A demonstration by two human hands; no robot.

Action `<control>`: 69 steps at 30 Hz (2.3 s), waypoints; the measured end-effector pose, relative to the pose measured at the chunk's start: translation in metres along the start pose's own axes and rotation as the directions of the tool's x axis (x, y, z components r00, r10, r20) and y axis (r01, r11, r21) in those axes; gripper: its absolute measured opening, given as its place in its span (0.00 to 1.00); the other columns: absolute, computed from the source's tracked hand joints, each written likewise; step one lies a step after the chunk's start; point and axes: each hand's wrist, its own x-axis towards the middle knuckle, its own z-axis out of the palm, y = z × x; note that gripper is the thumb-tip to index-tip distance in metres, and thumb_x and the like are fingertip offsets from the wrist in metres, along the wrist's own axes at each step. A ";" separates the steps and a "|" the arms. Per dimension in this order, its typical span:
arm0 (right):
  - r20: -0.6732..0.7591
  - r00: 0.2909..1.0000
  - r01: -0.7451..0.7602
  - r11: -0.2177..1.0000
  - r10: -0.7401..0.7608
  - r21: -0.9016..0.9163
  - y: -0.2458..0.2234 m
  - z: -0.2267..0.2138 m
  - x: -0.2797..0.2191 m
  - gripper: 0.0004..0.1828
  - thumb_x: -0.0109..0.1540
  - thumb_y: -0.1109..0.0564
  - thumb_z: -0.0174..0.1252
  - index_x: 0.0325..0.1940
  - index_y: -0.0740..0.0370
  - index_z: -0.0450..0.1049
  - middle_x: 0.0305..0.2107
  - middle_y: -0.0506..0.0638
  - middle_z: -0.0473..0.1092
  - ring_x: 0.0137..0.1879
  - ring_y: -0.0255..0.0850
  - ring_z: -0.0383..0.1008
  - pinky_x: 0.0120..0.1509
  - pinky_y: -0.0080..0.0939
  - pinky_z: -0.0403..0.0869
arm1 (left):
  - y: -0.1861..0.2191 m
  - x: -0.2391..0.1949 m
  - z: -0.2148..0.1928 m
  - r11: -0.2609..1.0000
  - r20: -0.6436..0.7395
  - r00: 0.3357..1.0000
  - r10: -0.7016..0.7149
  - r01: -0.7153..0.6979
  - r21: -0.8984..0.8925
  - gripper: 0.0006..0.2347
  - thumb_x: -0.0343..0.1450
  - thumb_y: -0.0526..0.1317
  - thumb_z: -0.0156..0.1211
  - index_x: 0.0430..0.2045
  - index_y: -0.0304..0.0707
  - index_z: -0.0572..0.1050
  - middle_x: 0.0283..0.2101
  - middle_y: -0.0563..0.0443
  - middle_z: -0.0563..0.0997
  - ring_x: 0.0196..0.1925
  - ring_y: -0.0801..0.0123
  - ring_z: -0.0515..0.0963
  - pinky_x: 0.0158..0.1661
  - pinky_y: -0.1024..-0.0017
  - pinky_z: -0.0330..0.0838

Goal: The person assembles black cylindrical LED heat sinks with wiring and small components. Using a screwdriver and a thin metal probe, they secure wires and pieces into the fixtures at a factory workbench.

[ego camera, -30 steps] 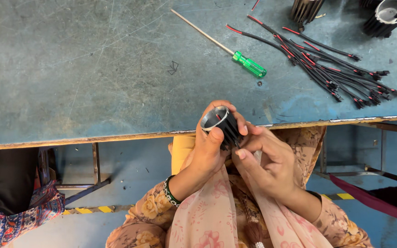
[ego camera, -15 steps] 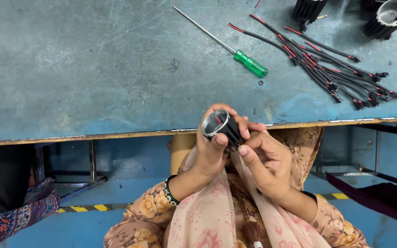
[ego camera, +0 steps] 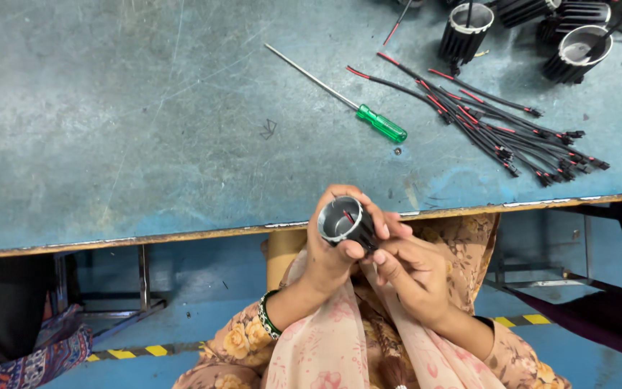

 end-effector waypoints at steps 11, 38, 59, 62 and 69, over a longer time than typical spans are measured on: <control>0.187 0.926 0.351 0.930 -0.328 -0.106 -0.004 -0.012 0.014 0.11 0.65 0.58 0.59 0.44 0.70 0.75 0.30 0.52 0.78 0.41 0.41 0.77 0.61 0.45 0.69 | 0.003 -0.001 0.000 1.000 -0.058 0.998 -0.003 0.003 -0.014 0.33 0.65 0.58 0.75 0.51 0.33 0.64 0.37 0.45 0.78 0.43 0.60 0.83 0.59 0.55 0.76; 0.068 0.884 0.467 0.869 -0.462 -0.166 -0.020 0.001 0.013 0.07 0.66 0.62 0.55 0.36 0.67 0.77 0.28 0.52 0.73 0.42 0.48 0.76 0.48 0.43 0.75 | 0.001 -0.005 0.009 0.997 -0.084 0.994 0.074 -0.075 -0.007 0.31 0.65 0.56 0.76 0.49 0.36 0.62 0.35 0.48 0.76 0.40 0.55 0.83 0.64 0.39 0.71; -0.130 0.911 0.347 0.899 -0.390 -0.267 -0.067 -0.046 0.041 0.14 0.58 0.61 0.65 0.47 0.67 0.80 0.47 0.55 0.72 0.58 0.45 0.73 0.64 0.42 0.70 | 0.029 0.026 0.018 0.594 0.096 0.995 0.010 -0.083 0.800 0.39 0.61 0.39 0.78 0.66 0.32 0.60 0.36 0.51 0.83 0.38 0.69 0.84 0.42 0.74 0.78; -0.057 0.945 0.306 0.931 -0.323 -0.202 -0.072 -0.036 0.044 0.13 0.56 0.64 0.66 0.45 0.66 0.81 0.47 0.54 0.71 0.58 0.45 0.73 0.64 0.42 0.71 | 0.034 0.025 0.026 0.427 0.187 0.980 0.063 -0.196 0.883 0.40 0.63 0.40 0.77 0.68 0.34 0.57 0.36 0.49 0.83 0.34 0.66 0.85 0.37 0.71 0.79; -0.077 0.926 0.354 0.922 -0.369 -0.155 -0.064 -0.026 0.041 0.03 0.59 0.68 0.62 0.36 0.67 0.78 0.46 0.54 0.72 0.63 0.47 0.73 0.67 0.48 0.71 | 0.030 0.024 0.023 0.335 0.186 0.981 0.064 -0.196 0.921 0.42 0.59 0.42 0.78 0.67 0.37 0.58 0.36 0.46 0.83 0.35 0.56 0.85 0.36 0.66 0.78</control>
